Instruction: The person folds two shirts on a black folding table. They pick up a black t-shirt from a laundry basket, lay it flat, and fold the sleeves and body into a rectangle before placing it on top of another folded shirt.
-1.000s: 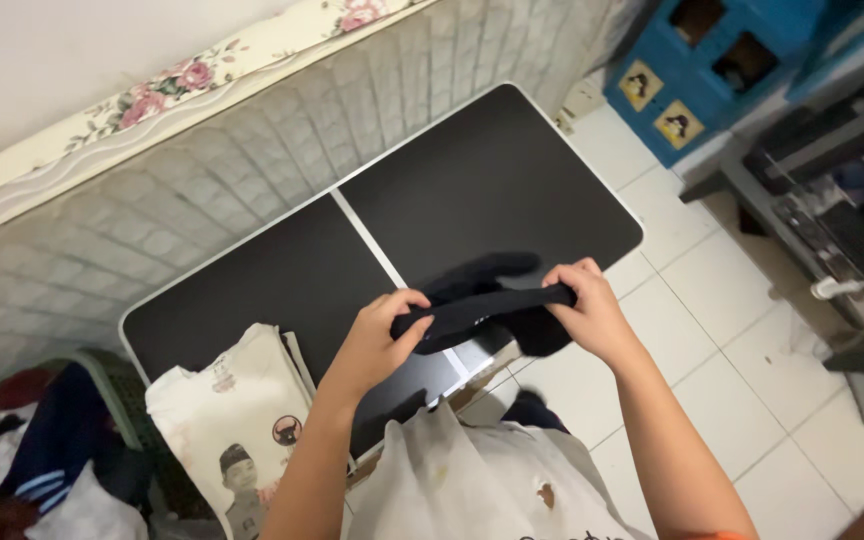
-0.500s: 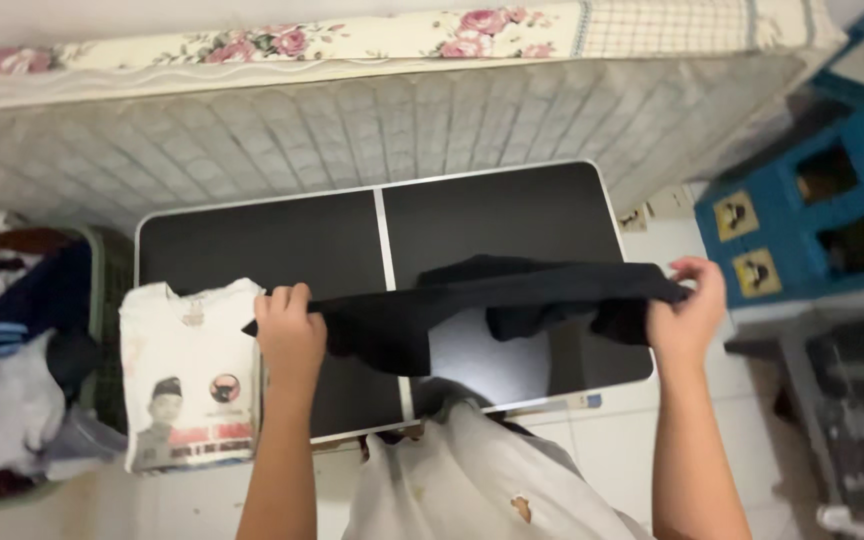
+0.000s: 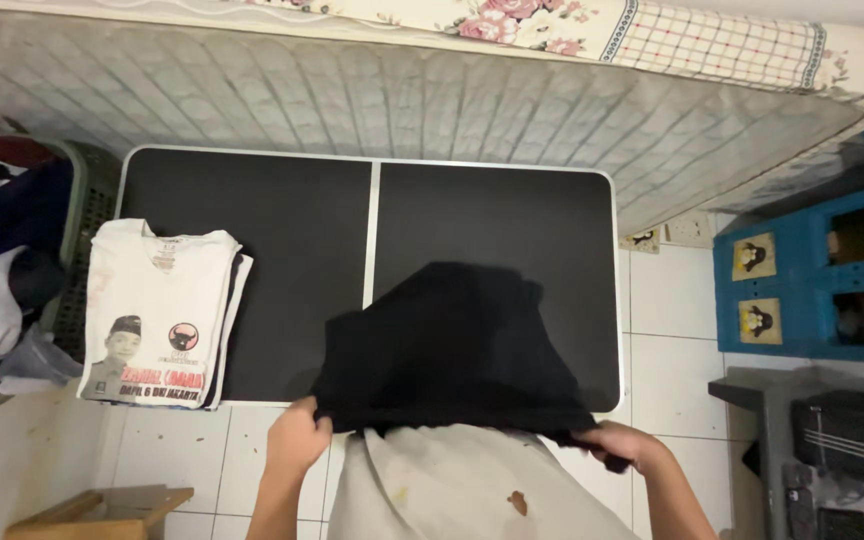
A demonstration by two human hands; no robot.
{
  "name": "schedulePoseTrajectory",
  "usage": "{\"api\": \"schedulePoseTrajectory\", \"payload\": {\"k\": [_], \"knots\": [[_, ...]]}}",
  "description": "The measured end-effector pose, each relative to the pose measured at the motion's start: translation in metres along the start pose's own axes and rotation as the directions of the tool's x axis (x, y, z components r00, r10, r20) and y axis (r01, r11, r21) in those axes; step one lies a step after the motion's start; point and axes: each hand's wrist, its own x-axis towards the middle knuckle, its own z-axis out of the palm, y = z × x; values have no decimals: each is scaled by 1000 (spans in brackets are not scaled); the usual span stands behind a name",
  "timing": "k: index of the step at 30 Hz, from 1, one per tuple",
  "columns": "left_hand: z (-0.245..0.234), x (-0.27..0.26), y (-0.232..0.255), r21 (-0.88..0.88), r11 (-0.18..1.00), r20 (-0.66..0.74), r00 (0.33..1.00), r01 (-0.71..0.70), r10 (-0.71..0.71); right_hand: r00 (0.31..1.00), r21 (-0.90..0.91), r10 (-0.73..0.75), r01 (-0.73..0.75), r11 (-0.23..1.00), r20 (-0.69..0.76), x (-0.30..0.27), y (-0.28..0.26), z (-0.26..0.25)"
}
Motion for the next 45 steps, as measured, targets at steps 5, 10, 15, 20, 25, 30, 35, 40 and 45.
{"api": "schedulePoseTrajectory", "payload": {"k": [5, 10, 15, 20, 25, 30, 35, 40, 45], "knots": [[5, 21, 0, 186, 981, 152, 988, -46, 17, 889, 667, -184, 439, 602, -419, 33, -47, -24], [-42, 104, 24, 365, 930, -327, 929, -44, 173, 471, 411, -154, 858, 308, -869, -5, -169, -77], [-151, 152, 86, 5, 995, -673, 735, -98, 76, 74, 118, -233, 976, -185, -970, -133, -257, -84], [-187, 148, 102, -256, 735, -846, 514, -628, 144, 0, 35, -237, 989, -141, -971, -183, -254, -81], [-148, 153, 70, -90, 850, -741, 605, -519, 291, -51, -199, -310, 862, 467, -949, -135, -215, -87], [-77, 169, 22, -31, 860, -603, 696, -510, 390, -204, -548, -534, 547, 633, -821, -76, -183, -76], [-8, 161, -29, 121, 973, -323, 919, -195, 224, 524, -374, -270, -102, 922, -808, -16, -138, -44], [47, 135, -66, -5, 996, -223, 971, 91, -90, 755, -203, -72, -82, 976, -652, 19, -90, 3], [58, 114, -75, -125, 968, -53, 973, 219, -227, 803, 271, -136, 347, 898, -580, 26, -64, 23]]}}
